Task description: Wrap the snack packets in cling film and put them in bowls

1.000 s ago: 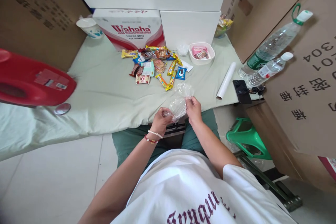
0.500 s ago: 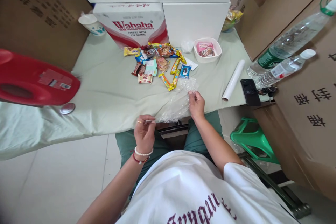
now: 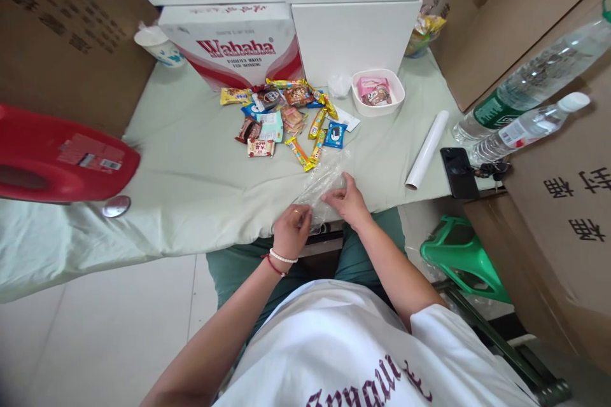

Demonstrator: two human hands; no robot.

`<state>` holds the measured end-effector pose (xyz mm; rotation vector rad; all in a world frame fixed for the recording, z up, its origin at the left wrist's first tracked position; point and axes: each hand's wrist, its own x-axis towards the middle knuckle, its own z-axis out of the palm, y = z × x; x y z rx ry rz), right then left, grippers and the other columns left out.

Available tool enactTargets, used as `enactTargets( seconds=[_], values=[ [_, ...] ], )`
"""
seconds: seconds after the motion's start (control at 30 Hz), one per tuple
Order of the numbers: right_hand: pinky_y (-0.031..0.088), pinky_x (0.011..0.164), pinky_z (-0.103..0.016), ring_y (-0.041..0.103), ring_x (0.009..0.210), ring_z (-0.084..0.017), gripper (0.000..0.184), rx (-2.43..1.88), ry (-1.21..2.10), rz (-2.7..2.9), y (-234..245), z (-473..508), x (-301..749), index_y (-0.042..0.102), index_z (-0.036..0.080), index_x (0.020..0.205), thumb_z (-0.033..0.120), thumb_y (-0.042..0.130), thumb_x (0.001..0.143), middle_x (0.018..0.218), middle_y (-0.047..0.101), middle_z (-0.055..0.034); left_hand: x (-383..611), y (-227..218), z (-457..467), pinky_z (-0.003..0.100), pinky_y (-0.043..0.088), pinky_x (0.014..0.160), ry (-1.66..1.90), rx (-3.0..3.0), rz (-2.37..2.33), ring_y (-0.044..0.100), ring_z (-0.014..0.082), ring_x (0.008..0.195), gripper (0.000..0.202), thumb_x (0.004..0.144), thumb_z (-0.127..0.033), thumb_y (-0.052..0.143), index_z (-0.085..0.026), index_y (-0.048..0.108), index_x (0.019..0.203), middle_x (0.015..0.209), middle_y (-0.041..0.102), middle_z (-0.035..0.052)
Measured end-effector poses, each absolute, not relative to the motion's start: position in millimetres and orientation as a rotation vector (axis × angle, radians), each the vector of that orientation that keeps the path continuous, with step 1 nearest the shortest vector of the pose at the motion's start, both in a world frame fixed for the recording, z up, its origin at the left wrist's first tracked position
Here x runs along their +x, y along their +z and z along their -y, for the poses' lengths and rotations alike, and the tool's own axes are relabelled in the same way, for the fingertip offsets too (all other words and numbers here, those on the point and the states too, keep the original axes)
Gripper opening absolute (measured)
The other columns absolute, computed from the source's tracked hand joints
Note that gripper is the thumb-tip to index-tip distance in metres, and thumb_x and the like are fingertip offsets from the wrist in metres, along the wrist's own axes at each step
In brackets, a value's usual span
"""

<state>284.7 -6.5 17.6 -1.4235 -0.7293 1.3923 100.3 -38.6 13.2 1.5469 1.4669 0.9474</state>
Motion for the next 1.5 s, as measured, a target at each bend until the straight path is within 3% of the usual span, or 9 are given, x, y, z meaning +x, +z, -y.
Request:
enactTargets(
  seconds=[0.1,0.23,0.37,0.5,0.67,0.83,0.97,1.17,1.5],
  values=[
    [0.032,0.044,-0.018,0.051,0.056,-0.010,0.069,-1.411,1.424,0.773,12,9,285,0.061,0.025,0.123,0.026,0.089,0.060,0.074,0.069,0.0041,92,20,34,0.033,0.052,0.081,1.053,1.220,-1.480,0.067,0.0210,0.085,0.016,0.086,-0.040,0.070,-0.025,0.068,0.090,0.089,0.071,0.0047],
    [0.026,0.042,-0.018,0.041,0.049,-0.007,0.037,-1.391,1.449,0.789,10,6,293,0.069,0.022,0.096,0.036,0.085,0.065,0.071,0.065,0.0043,65,25,16,0.022,0.048,0.060,1.230,0.618,-1.457,0.063,0.0107,0.064,0.023,0.084,-0.042,0.066,-0.023,0.053,0.090,0.079,0.064,-0.0032],
    [0.023,0.043,-0.020,0.034,0.048,-0.006,0.035,-1.412,1.430,0.830,9,5,293,0.070,0.020,0.089,0.049,0.081,0.071,0.067,0.060,0.0046,32,24,3,0.018,0.043,0.051,1.330,0.408,-1.621,0.054,0.0078,0.051,0.027,0.077,-0.036,0.067,-0.023,0.047,0.089,0.063,0.050,-0.0098],
    [0.032,0.050,-0.023,0.045,0.055,-0.011,0.033,-1.440,1.327,0.955,5,3,285,0.069,0.021,0.084,0.052,0.073,0.076,0.066,0.060,0.0033,3,19,9,0.020,0.040,0.049,1.305,0.478,-1.805,0.057,0.0111,0.055,0.032,0.070,-0.031,0.069,-0.023,0.046,0.091,0.068,0.052,-0.0072],
    [0.042,0.066,-0.028,0.056,0.068,-0.016,0.024,-1.509,1.173,1.181,2,-1,281,0.069,0.021,0.084,0.044,0.063,0.083,0.070,0.065,0.0015,-24,36,26,0.039,0.053,0.080,1.355,1.124,-2.228,0.061,0.0202,0.083,0.031,0.059,-0.011,0.060,-0.022,0.054,0.087,0.089,0.057,0.0028],
    [0.043,0.073,-0.031,0.056,0.076,-0.020,0.018,-1.580,0.983,1.434,8,-4,276,0.069,0.025,0.087,0.038,0.057,0.088,0.072,0.065,0.0001,3,70,6,0.050,0.044,0.105,1.080,2.107,-1.777,0.060,0.0303,0.110,0.018,0.075,-0.012,0.056,-0.024,0.065,0.085,0.099,0.067,0.0098],
    [0.046,0.073,-0.031,0.059,0.076,-0.022,0.018,-1.544,0.928,1.425,15,-14,276,0.067,0.026,0.091,0.041,0.057,0.091,0.074,0.066,-0.0009,36,54,-30,0.056,0.030,0.119,0.591,2.333,-1.470,0.052,0.0348,0.137,0.029,0.090,-0.027,0.054,-0.022,0.070,0.114,0.134,0.066,0.0171],
    [0.044,0.058,-0.029,0.055,0.048,-0.018,0.025,-1.744,0.953,1.372,13,-16,296,0.062,0.025,0.097,0.046,0.049,0.095,0.054,0.056,0.0049,34,7,-34,0.069,0.013,0.123,0.418,2.286,-1.743,0.030,0.0357,0.156,0.058,0.102,-0.044,0.042,-0.025,0.045,0.157,0.169,0.034,0.0164],
    [0.041,0.064,-0.026,0.061,0.067,-0.017,0.029,-1.945,0.967,1.958,38,-55,349,0.073,0.019,0.091,0.040,0.053,0.091,0.074,0.071,-0.0021,6,3,7,0.065,0.008,0.127,0.283,2.343,-1.853,0.030,0.0300,0.158,0.060,0.106,-0.045,0.030,-0.026,0.036,0.163,0.169,0.034,0.0106]
  ],
)
